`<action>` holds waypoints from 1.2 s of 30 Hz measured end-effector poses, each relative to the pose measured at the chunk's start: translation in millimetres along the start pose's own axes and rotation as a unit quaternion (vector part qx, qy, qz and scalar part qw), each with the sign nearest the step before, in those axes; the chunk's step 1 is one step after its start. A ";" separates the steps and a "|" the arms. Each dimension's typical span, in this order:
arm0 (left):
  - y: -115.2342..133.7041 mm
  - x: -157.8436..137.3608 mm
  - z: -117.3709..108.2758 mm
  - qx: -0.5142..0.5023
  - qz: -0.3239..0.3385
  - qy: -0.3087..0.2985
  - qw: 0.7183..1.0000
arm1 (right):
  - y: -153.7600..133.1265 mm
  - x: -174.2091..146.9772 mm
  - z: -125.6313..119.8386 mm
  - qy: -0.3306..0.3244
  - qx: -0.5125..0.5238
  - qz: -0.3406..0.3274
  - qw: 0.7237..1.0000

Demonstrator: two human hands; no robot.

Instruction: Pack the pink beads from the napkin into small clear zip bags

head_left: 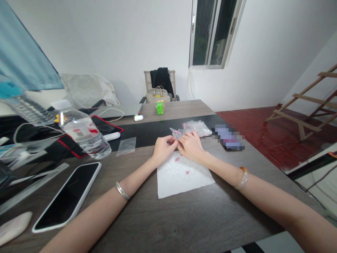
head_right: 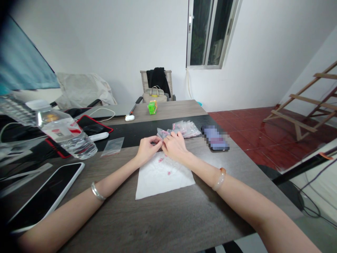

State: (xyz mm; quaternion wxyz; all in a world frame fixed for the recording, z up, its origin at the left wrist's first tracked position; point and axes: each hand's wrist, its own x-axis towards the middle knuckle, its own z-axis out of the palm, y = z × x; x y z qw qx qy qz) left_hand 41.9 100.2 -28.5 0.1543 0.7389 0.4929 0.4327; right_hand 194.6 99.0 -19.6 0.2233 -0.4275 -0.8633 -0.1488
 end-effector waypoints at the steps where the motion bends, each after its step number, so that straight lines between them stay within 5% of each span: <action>1: 0.2 -0.2 0.3 0.005 0.001 0.002 1.000 | -0.5 -0.1 0.1 0.000 -0.004 0.001 1.000; 9: 5.6 -0.8 -2.4 0.064 0.028 -0.002 0.998 | -5.3 -0.3 -1.2 -0.008 -0.002 0.017 1.000; 19: 2.7 -1.3 -1.4 0.178 0.079 -0.067 0.979 | 14.5 1.7 4.0 0.010 0.047 -0.058 0.997; 36: 21.2 -4.2 -8.4 0.281 0.068 -0.048 0.956 | 2.6 -0.1 0.5 0.053 0.004 0.032 0.998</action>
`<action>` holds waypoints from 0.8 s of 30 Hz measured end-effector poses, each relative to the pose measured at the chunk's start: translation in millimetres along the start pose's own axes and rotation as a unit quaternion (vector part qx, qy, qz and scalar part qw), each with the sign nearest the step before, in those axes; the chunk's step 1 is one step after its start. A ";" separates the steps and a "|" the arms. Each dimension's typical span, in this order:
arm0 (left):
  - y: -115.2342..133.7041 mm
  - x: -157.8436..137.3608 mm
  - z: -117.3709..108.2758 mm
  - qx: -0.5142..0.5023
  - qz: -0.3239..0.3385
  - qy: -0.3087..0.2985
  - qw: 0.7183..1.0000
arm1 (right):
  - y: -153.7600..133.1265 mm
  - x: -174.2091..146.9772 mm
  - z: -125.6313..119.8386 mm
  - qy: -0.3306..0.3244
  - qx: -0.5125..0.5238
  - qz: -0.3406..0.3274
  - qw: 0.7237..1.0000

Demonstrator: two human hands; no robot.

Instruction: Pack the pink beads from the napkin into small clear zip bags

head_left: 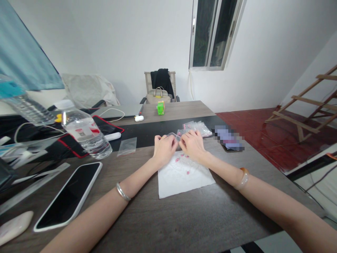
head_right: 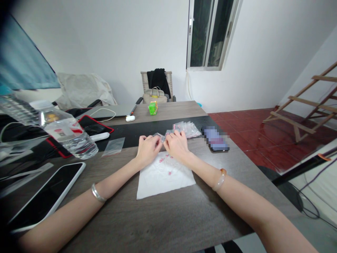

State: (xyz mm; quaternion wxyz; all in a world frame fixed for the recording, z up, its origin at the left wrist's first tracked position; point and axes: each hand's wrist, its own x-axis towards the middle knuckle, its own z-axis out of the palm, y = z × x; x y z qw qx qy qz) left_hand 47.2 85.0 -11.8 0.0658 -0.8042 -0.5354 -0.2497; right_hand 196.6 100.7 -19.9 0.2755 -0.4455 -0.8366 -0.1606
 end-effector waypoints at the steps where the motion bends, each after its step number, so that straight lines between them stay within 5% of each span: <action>1: 0.6 -0.3 0.0 -0.003 -0.003 0.002 1.000 | 0.6 0.2 -0.4 0.004 0.004 0.013 1.000; 16: -1.0 -1.6 3.5 -0.041 -0.073 0.058 0.995 | 1.0 -0.2 1.5 0.097 0.008 0.061 0.993; 24: -7.1 -1.9 2.4 -0.079 -0.084 0.062 0.991 | 3.4 0.1 -0.9 0.041 0.063 -0.065 0.995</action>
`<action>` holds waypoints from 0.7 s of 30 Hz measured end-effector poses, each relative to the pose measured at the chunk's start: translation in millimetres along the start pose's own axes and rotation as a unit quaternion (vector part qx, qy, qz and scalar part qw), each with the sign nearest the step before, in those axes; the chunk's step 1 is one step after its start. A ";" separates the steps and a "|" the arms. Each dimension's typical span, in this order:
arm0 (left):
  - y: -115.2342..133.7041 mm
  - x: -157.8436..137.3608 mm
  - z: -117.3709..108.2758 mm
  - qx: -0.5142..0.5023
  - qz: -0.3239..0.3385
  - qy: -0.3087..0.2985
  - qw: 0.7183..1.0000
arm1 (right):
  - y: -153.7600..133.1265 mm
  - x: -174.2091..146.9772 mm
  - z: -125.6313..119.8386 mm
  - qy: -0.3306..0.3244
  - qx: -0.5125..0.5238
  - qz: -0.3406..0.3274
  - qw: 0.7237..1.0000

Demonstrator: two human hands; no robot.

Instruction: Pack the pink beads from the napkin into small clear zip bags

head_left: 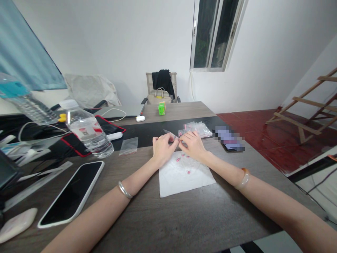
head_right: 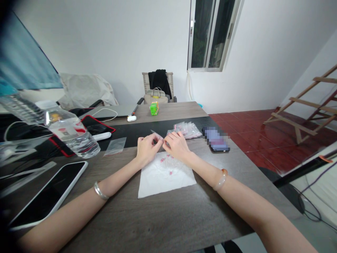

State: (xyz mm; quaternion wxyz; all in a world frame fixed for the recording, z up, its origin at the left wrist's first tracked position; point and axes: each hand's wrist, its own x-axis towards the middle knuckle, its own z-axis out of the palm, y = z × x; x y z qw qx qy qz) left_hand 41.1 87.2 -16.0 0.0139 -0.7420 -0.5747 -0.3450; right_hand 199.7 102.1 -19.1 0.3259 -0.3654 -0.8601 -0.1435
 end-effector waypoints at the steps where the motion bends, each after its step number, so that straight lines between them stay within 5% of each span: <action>1: 0.1 0.0 0.0 -0.001 0.000 -0.002 1.000 | -0.1 0.2 -0.2 0.001 0.001 -0.003 1.000; 8: 2.9 -0.3 4.0 -0.026 -0.027 0.012 0.999 | -0.3 -0.5 4.6 0.067 0.095 0.113 0.987; 12: -1.3 0.4 6.9 -0.094 -0.011 0.013 0.995 | -4.7 -0.7 7.3 0.057 0.284 0.214 0.933; 15: -5.1 1.4 7.6 -0.101 -0.001 0.030 0.994 | -7.8 1.6 6.9 0.046 0.444 0.302 0.842; 21: -6.5 0.6 6.5 -0.105 0.043 0.043 0.993 | -4.8 10.5 -1.3 0.002 0.649 0.479 0.591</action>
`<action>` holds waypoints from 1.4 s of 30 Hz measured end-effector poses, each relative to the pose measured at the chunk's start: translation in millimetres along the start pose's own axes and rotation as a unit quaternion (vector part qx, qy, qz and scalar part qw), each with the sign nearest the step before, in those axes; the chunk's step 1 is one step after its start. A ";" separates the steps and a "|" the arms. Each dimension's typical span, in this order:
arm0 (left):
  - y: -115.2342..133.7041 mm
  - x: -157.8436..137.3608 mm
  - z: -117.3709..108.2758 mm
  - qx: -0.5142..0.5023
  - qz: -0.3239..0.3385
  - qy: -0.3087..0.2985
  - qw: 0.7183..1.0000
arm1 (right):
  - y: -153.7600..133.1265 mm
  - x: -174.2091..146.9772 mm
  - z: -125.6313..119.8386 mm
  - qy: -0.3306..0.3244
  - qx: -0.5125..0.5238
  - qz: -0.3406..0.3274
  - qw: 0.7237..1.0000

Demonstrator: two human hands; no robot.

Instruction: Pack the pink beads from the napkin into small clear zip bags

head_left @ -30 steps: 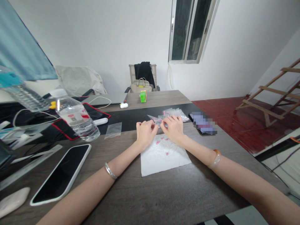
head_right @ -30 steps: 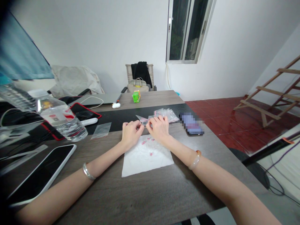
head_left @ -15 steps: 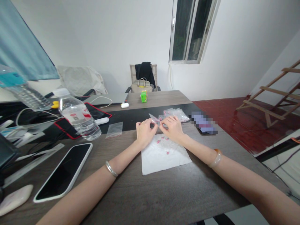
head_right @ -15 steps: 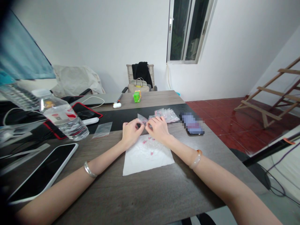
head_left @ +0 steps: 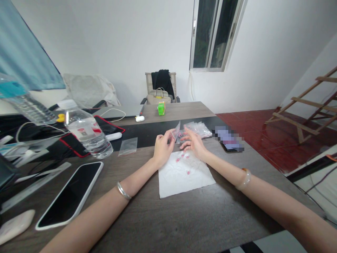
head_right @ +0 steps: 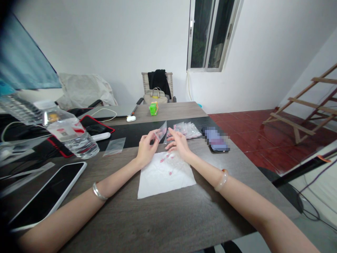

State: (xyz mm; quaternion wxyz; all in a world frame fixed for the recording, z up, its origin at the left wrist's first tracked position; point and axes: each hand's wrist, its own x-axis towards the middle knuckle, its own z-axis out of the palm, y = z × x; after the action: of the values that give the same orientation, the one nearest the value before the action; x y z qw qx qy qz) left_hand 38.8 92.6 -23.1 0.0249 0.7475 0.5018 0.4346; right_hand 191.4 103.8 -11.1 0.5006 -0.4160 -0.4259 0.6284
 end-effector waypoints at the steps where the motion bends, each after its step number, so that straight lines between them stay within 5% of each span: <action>1: 0.2 -0.4 -0.1 -0.004 0.008 -0.002 1.000 | -2.4 -0.2 -0.4 -0.023 0.028 0.027 0.999; 7: -0.2 -1.7 1.9 0.001 0.064 -0.027 0.998 | -8.0 -1.0 -4.2 -0.158 0.113 0.123 0.973; 17: 4.0 -2.4 -2.3 0.045 0.144 -0.040 0.988 | -16.9 3.2 -9.1 -0.152 0.129 0.177 0.964; 23: 12.6 -2.3 -4.0 0.006 0.176 -0.078 0.981 | -23.1 -5.5 -23.2 -0.132 0.121 0.139 0.974; 28: 41.7 -8.9 -10.7 0.034 0.079 -0.219 0.972 | -18.5 -17.3 -44.8 -0.046 0.062 0.085 0.993; 32: 60.9 -32.6 -16.5 0.075 0.074 -0.303 0.947 | -13.4 -27.4 -47.5 -0.001 0.007 0.003 1.000; 37: 49.8 -47.0 -17.5 0.099 0.044 -0.348 0.931 | 0.0 -34.4 -36.9 0.039 -0.066 -0.066 0.995; 42: 37.2 -40.5 -16.9 0.070 0.036 -0.380 0.922 | 18.1 -35.0 -36.8 -0.002 -0.169 -0.143 0.975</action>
State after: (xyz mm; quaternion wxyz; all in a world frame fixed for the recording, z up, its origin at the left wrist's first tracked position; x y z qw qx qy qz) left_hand 49.7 36.1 -20.3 0.1456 0.8740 0.4562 0.0820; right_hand 226.6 71.2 -35.7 0.5065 -0.4285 -0.5821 0.4701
